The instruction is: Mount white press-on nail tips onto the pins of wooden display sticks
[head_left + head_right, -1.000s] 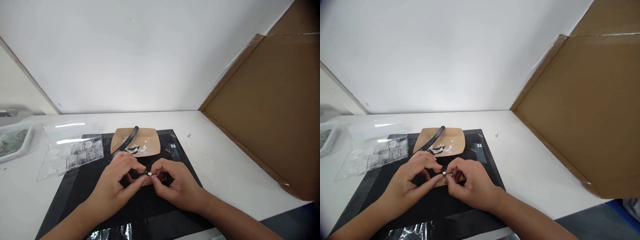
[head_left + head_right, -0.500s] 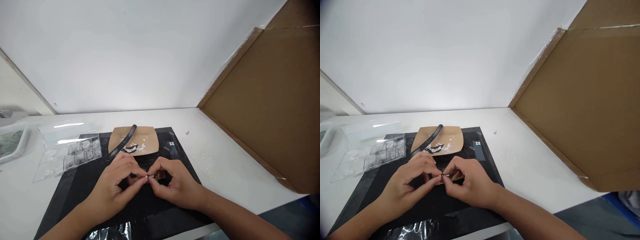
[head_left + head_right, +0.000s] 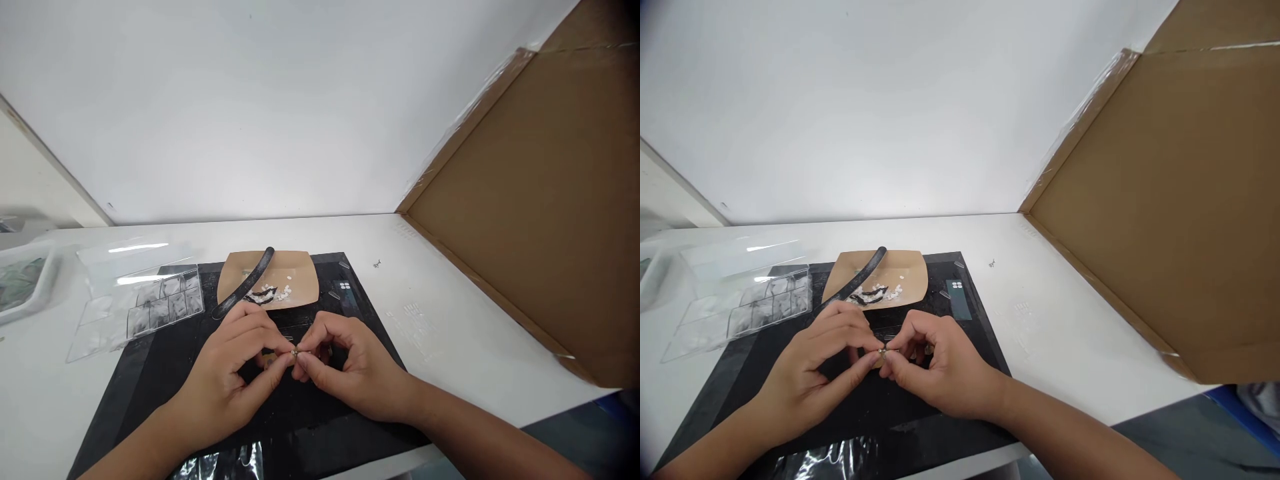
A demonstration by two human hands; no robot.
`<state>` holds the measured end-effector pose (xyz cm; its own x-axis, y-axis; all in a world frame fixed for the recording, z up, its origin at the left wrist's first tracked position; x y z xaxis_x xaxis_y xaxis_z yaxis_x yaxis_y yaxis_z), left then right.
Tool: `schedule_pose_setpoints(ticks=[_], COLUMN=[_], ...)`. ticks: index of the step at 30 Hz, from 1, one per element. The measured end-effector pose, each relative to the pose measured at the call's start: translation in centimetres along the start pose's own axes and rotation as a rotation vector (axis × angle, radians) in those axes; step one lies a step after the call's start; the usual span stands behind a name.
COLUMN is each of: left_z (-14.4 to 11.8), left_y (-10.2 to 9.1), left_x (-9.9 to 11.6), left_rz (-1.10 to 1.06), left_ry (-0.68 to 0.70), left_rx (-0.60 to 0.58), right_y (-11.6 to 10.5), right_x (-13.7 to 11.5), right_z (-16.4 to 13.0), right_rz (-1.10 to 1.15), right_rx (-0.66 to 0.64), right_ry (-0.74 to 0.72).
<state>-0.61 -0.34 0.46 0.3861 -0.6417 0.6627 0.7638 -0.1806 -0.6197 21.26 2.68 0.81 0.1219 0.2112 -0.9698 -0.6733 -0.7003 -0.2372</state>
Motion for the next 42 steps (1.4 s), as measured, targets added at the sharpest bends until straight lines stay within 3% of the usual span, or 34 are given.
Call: schedule_pose_setpoints(ticks=[7, 19, 24, 33, 42], left_z=[0.0, -0.22, -0.27, -0.36, -0.43], left_y=[-0.35, -0.14, -0.15, 0.13, 0.04], left_x=[0.27, -0.06, -0.21, -0.2, -0.09], left_rz=[0.109, 0.073, -0.014, -0.064, -0.06], left_ry=[0.091, -0.035, -0.096, -0.143, -0.147], left_rx=[-0.03, 0.018, -0.015, -0.043, -0.106], right_y=[0.11, -0.16, -0.15, 0.14, 0.34], right_x=[-0.14, 0.16, 0.47, 0.23, -0.03], right_z=[-0.32, -0.07, -0.04, -0.08, -0.35], right_rz=[0.096, -0.24, -0.355, -0.235, -0.311], right_rx=[-0.037, 0.015, 0.016, -0.02, 0.024], right_ry=[0.044, -0.112, -0.142, -0.105, -0.081])
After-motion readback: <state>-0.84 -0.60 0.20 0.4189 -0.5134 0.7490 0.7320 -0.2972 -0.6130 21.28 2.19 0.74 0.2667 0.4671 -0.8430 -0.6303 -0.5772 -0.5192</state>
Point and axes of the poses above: each hand's wrist, its own z-axis towards the middle knuckle, its own y-axis out of the palm, x = y × z, the point moved 1 cm from there along z, towards the middle knuckle, and after that the axes turned 10 degrees about -x, right-handed, at the moved point
